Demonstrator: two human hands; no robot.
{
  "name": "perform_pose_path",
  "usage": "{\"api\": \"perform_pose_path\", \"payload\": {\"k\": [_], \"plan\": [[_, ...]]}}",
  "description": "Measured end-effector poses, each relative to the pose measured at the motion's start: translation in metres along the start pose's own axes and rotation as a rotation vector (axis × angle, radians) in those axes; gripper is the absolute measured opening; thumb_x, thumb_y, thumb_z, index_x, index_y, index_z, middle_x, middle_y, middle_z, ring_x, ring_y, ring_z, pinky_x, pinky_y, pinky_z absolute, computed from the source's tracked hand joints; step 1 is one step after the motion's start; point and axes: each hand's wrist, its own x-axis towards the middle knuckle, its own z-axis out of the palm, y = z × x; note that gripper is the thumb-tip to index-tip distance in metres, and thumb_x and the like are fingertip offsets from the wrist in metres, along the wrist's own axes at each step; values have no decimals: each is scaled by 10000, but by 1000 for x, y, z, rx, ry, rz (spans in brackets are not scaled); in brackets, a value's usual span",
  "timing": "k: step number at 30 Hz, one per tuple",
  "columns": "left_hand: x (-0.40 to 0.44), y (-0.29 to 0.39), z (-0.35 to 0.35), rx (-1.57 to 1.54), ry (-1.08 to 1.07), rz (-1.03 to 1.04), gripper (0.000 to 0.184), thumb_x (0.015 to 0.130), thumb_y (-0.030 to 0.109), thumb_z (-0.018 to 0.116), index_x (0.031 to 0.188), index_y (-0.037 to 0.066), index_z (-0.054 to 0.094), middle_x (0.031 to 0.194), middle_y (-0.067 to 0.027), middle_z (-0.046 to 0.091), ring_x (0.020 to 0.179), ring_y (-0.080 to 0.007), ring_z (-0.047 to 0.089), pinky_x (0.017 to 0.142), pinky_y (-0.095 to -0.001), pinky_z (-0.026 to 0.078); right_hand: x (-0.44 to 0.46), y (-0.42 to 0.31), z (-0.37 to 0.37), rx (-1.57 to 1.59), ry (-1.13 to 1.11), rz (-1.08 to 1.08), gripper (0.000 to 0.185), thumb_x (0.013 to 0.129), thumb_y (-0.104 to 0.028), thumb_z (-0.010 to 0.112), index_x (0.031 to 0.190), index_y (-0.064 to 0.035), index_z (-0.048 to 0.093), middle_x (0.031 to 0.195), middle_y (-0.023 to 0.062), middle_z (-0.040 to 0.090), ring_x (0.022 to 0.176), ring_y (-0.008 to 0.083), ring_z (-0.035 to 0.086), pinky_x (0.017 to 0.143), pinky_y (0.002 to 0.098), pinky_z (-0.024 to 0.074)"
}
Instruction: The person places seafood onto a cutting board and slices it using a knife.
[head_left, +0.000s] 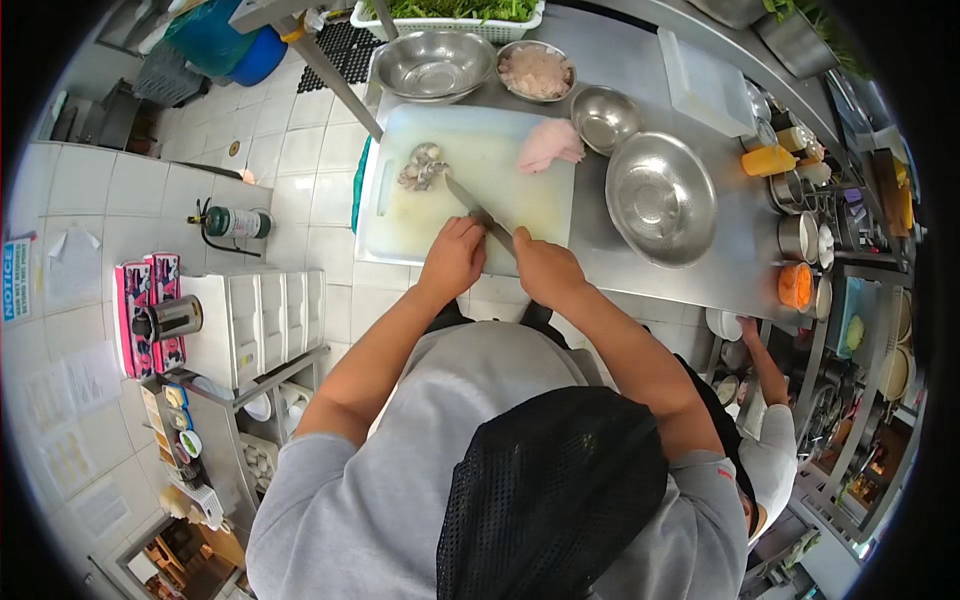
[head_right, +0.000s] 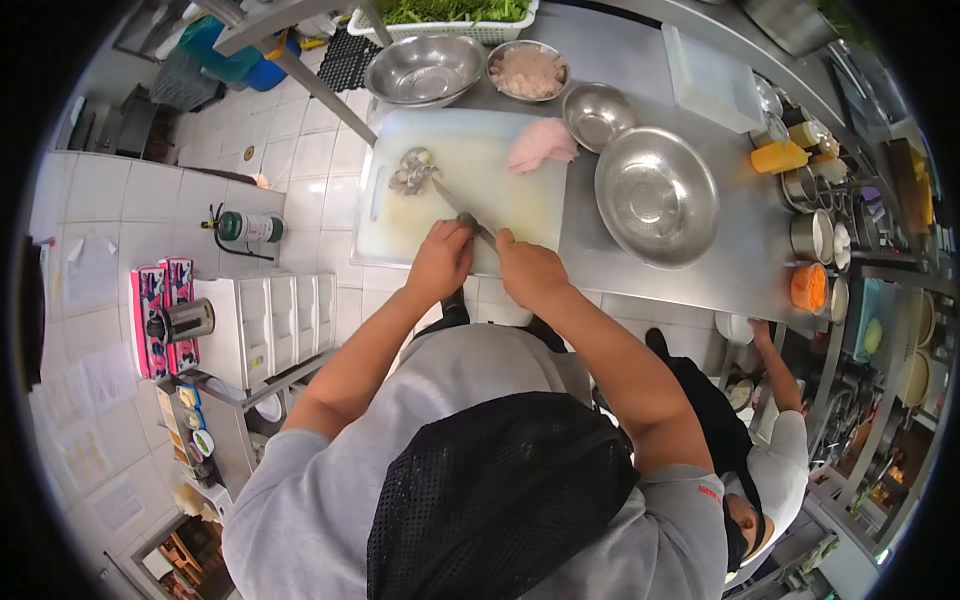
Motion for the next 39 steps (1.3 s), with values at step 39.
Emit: {"api": "perform_pose_path", "payload": {"k": [39], "plan": [[-15,4,2,23,116,-113,206,836,-34,705,1039,-12,683,1021,-165,643,987,-396,586,890,-504,526,-34,-2,-22,-27,-132,-42,184,992,-54,587,1159,12,548,903,237,776,893,435,784,813,565,600]]}}
